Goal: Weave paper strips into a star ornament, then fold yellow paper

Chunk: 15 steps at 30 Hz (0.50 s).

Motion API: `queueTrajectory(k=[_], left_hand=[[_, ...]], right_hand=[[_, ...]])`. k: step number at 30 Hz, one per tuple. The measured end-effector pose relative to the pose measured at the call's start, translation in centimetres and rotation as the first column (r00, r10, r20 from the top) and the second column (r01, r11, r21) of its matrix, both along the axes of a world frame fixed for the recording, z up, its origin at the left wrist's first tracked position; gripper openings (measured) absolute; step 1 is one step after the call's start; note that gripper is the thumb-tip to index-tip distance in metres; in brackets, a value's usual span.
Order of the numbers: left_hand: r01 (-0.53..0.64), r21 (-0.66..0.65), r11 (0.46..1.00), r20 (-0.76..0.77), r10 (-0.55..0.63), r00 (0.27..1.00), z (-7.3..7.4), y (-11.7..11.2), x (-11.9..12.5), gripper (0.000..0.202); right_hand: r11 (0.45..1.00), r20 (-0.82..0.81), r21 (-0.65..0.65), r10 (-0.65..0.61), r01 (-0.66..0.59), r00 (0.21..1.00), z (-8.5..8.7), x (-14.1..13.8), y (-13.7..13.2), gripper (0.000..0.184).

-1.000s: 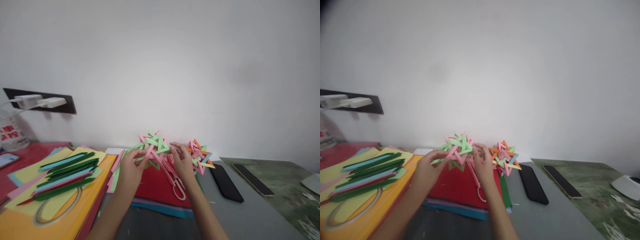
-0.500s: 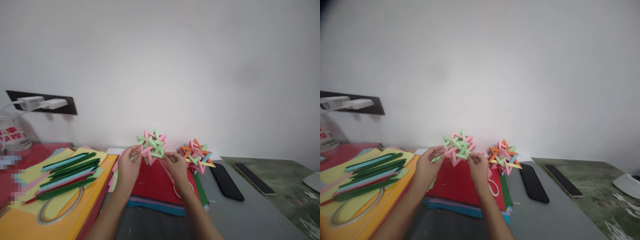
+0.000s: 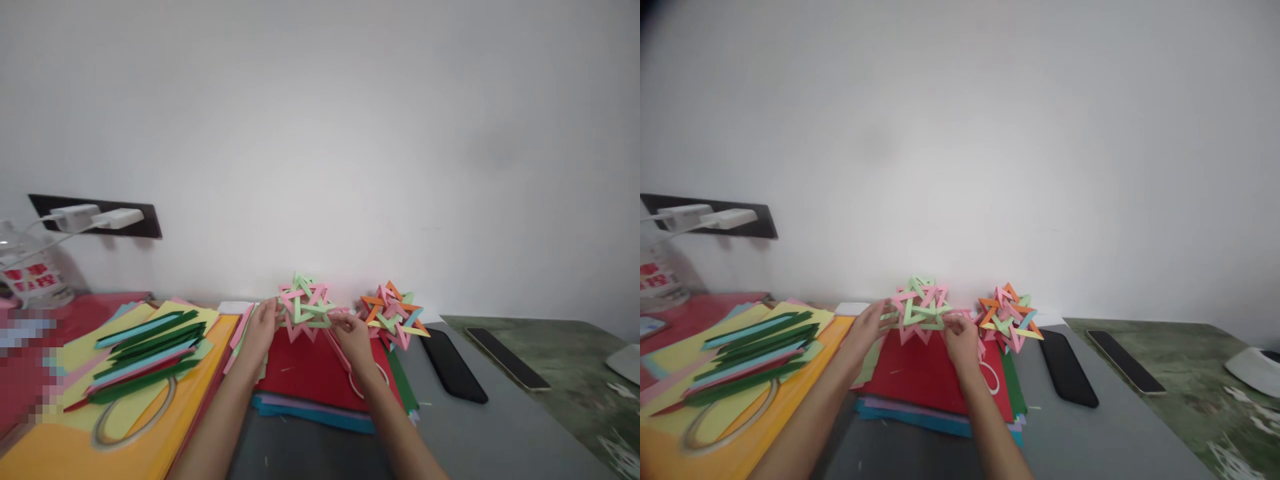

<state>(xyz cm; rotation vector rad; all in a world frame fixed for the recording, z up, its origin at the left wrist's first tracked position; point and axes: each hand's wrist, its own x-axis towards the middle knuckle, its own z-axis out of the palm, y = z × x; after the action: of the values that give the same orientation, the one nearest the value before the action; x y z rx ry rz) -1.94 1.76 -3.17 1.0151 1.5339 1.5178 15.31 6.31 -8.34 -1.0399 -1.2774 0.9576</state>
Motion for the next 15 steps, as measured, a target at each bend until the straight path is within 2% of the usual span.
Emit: queueTrajectory(k=[3, 5, 7, 10, 13, 15], left_hand=[[0.022, 0.001, 1.000, -0.109, -0.022, 0.994, 0.6, -0.1, -0.1, 0.062], [-0.054, -0.003, 0.999, -0.233, 0.052, 0.971, 0.8, -0.1, -0.6, 0.068], [-0.148, -0.022, 0.989, -0.368, 0.130, 0.921, 0.6, 0.0, -1.5, 0.058], [-0.231, -0.102, 0.968, -0.605, 0.124, 0.786, -0.1, 0.0, -3.0, 0.042], [-0.255, -0.218, 0.942, -0.773, -0.007, 0.634, -1.0, -0.1, -3.5, 0.054], [-0.256, -0.289, 0.922, -0.834, -0.111, 0.541, -1.5, -0.2, -3.1, 0.064]], right_hand=[[0.998, 0.054, 0.053, -0.049, 0.046, 0.997, -0.3, -0.3, -0.3, 0.025], [0.994, 0.088, 0.088, -0.077, 0.069, 0.993, -0.6, -0.7, -0.5, 0.025], [0.988, 0.115, 0.122, -0.105, 0.091, 0.988, -0.8, -0.9, -0.6, 0.023], [0.980, 0.161, 0.158, -0.144, 0.118, 0.976, -1.1, -0.9, -0.6, 0.023], [0.978, 0.238, 0.160, -0.170, 0.134, 0.956, -1.5, -0.5, -0.5, 0.031], [0.979, 0.308, 0.148, -0.182, 0.142, 0.934, -2.0, -0.2, -0.6, 0.046]])
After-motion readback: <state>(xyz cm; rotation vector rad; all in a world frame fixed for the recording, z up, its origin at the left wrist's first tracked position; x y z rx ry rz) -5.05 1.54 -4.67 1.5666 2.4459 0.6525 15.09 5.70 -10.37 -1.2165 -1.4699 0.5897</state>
